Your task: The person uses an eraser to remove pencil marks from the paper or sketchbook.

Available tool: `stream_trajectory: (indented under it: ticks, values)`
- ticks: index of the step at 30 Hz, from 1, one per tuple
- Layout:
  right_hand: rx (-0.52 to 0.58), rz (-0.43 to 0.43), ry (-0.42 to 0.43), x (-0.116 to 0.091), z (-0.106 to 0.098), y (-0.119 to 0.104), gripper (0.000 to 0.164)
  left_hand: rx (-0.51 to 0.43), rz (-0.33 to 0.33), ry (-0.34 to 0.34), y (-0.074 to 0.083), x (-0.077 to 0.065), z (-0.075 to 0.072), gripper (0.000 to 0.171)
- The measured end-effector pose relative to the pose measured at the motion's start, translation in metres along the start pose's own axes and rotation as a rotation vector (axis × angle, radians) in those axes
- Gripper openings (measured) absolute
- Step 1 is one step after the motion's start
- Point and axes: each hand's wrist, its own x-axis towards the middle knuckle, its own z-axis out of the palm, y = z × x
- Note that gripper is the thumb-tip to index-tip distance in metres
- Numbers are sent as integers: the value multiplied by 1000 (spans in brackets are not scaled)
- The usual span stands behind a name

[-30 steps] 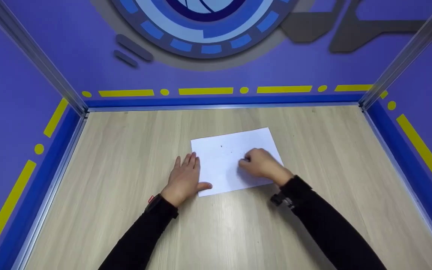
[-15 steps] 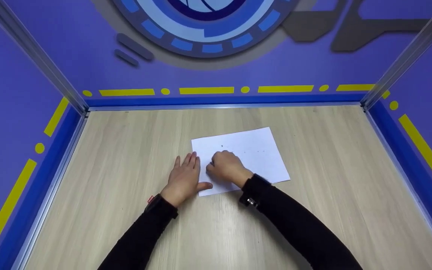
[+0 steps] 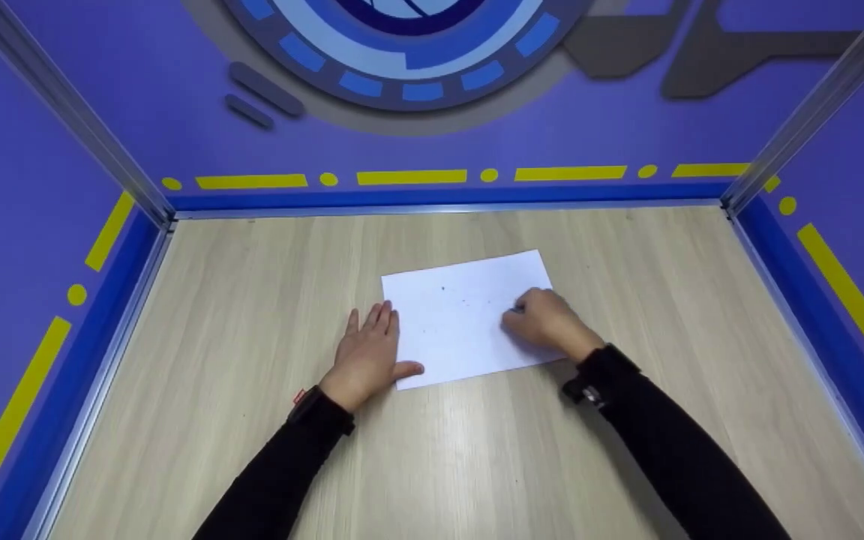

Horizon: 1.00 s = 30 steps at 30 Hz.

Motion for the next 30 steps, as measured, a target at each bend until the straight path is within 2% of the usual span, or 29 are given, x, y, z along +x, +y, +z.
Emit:
stream_trajectory:
  ticks: [4, 7, 12, 17, 20, 23, 27, 30]
  values:
    - [-3, 73, 5, -5, -18, 29, 40, -10, 2, 6, -1, 0, 0, 111]
    - [-9, 114, 1, -8, -27, 40, 42, -14, -2, 5, -1, -1, -1, 111]
    - [-44, 115, -19, -11, -32, 41, 42, -9, -4, -10, -1, 0, -2, 112]
    - [-57, 128, -21, -13, -31, 35, 34, -1, 4, -16, 1, 1, -2, 112]
    - [-18, 122, -17, -12, -24, 27, 32, 7, 3, -14, 1, 2, -2, 112]
    - [4, 75, -13, -8, -14, 11, 31, 11, 2, -7, 1, 3, -2, 111]
    - [-20, -7, -31, 1, 3, -22, 40, 18, 3, 0, 0, 2, -1, 112]
    - [-56, -44, -53, 9, 21, -56, 44, 22, 6, 8, 0, 1, -1, 112]
